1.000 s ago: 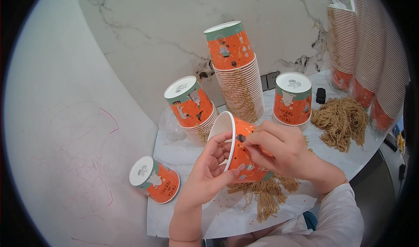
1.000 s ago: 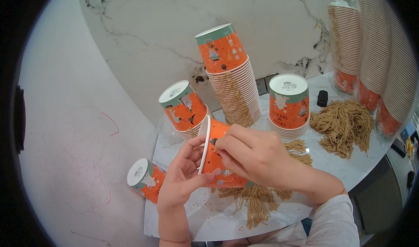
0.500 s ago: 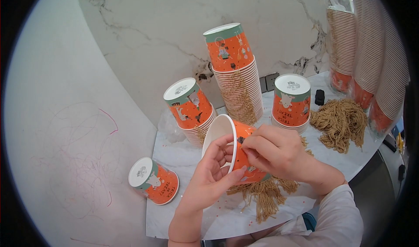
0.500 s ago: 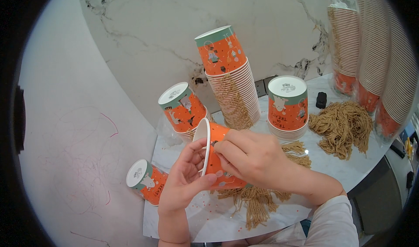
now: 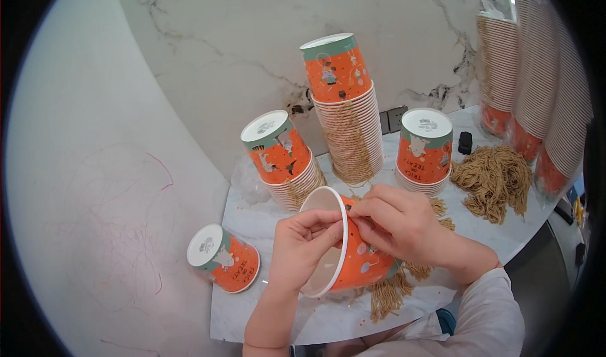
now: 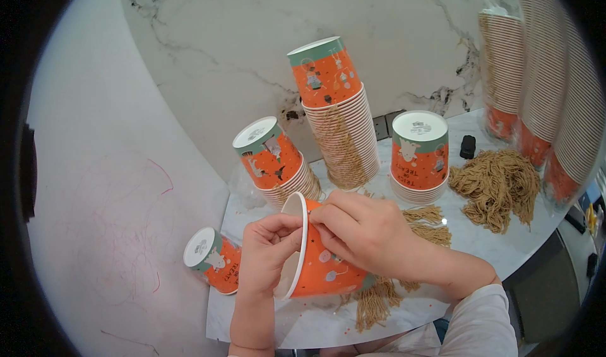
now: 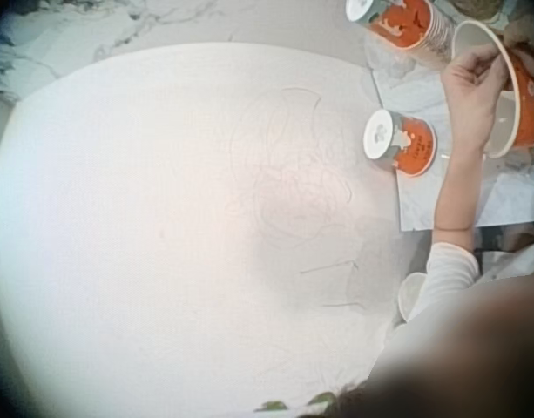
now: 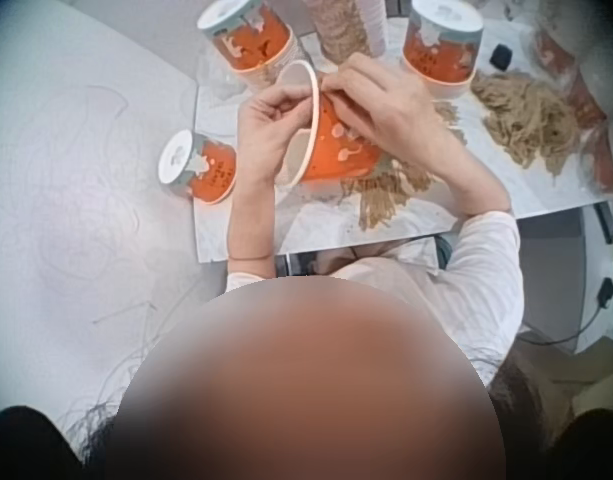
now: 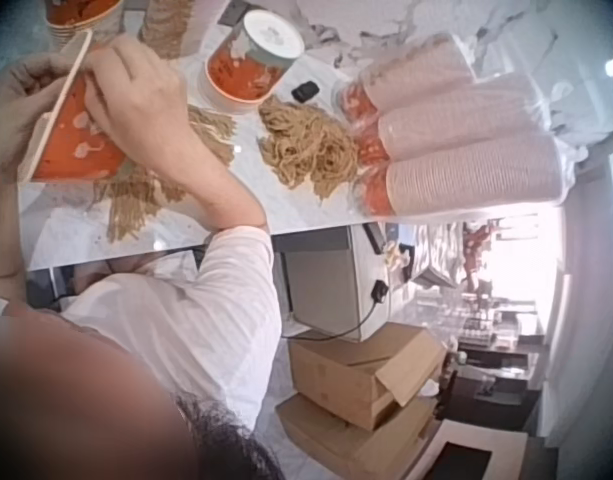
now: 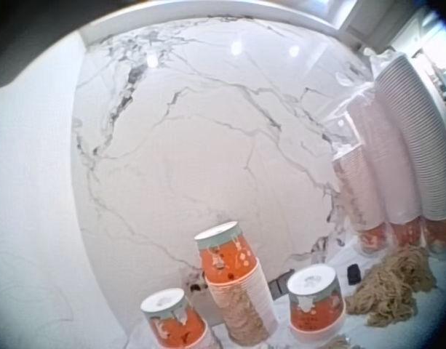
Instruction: Attaching brown fibrous material to paper cups using thin white string.
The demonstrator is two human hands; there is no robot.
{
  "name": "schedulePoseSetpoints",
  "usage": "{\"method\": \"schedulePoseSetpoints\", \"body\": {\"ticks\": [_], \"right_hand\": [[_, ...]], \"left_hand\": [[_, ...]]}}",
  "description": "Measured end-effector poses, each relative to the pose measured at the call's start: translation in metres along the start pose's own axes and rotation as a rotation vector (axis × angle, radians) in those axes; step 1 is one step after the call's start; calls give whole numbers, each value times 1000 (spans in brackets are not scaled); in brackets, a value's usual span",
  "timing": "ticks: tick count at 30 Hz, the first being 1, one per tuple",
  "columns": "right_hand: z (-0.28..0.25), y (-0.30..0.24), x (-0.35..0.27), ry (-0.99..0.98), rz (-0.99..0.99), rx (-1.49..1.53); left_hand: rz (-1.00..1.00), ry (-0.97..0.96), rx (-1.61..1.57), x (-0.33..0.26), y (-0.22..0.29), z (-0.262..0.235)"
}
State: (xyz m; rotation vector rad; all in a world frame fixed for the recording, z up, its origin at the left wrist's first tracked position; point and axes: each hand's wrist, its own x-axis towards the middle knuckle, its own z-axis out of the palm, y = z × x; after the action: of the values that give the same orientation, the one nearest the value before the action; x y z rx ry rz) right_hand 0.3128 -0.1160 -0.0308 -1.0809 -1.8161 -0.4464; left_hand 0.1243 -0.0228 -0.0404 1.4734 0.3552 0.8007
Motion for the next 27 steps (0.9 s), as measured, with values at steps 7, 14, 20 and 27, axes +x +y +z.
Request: {"method": "schedulePoseSetpoints", "body": {"ticks": [7,14,20,27], "right_hand": [[4,4,-2,-38,18,43],[-4,11,0,-191,49,15],[-4,28,1,-226,87,-38],[-8,29,6,-389,638,390]], "left_hand": [[-5,35,93,1,-2,6],[99,115,575,2,1,4],[328,225,889,3,11,9],[394,66,813,7,15,0]]}}
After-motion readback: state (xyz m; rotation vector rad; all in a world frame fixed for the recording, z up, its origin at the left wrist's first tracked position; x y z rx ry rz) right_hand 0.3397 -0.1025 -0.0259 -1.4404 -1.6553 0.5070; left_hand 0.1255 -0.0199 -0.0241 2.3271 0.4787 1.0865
